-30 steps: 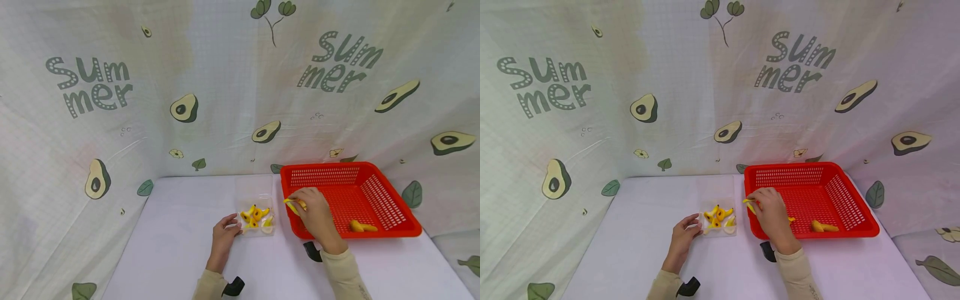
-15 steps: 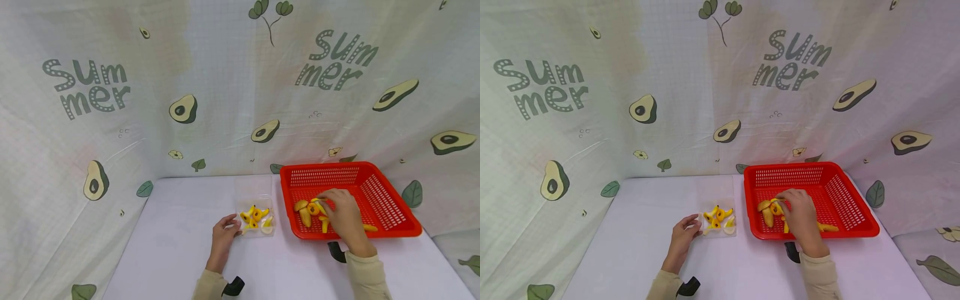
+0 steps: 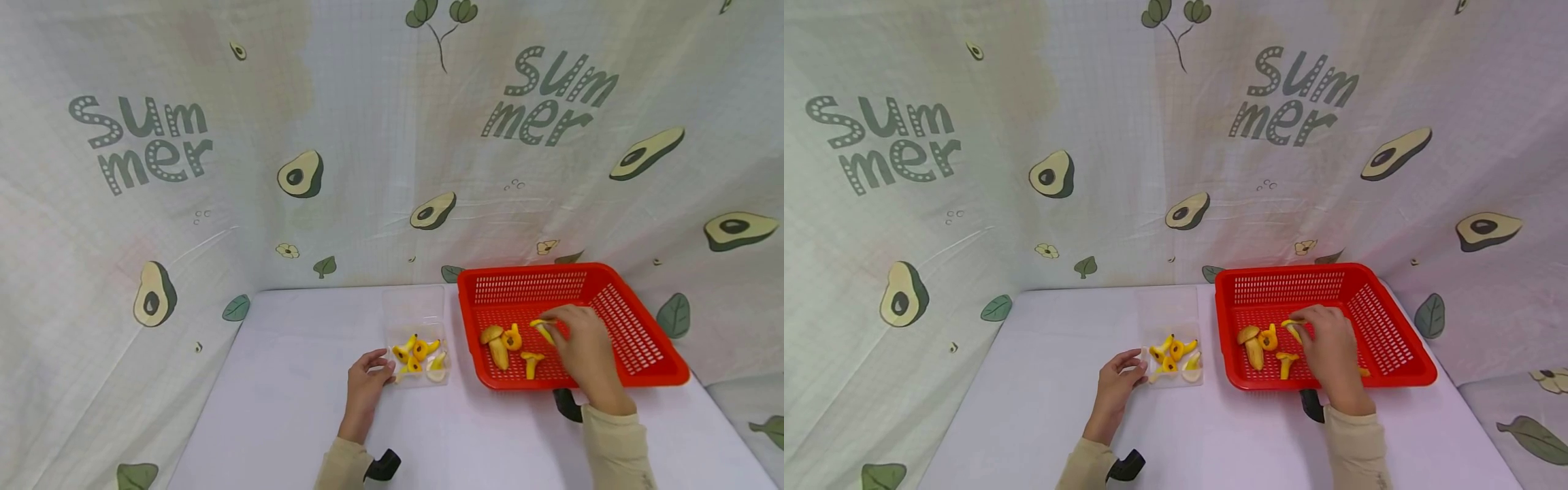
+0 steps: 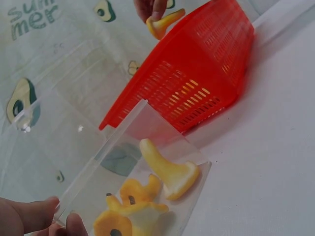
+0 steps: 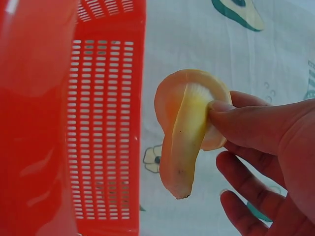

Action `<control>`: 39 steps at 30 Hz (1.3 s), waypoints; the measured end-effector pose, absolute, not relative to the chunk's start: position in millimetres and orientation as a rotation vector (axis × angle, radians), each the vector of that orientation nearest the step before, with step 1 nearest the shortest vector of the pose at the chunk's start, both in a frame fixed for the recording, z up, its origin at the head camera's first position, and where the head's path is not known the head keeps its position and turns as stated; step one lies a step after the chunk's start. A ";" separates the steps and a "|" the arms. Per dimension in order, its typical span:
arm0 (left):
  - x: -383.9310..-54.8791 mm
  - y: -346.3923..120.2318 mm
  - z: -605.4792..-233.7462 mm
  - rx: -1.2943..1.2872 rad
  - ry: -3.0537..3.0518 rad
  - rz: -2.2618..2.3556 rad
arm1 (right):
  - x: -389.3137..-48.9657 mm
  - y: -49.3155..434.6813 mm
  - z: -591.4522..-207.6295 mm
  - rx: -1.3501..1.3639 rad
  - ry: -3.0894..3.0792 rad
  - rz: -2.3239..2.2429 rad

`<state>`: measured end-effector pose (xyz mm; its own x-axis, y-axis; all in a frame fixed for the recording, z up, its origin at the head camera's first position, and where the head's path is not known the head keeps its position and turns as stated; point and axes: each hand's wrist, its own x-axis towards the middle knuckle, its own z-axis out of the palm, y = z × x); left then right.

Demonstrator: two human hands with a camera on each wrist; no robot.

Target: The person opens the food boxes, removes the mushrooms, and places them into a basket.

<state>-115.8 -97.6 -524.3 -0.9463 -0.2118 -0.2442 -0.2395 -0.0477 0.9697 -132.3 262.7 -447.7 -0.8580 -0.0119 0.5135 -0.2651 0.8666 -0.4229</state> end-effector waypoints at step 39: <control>-118.5 -98.8 -519.1 -0.557 2.075 2.227 | -140.2 120.3 -454.4 0.699 -2.692 0.777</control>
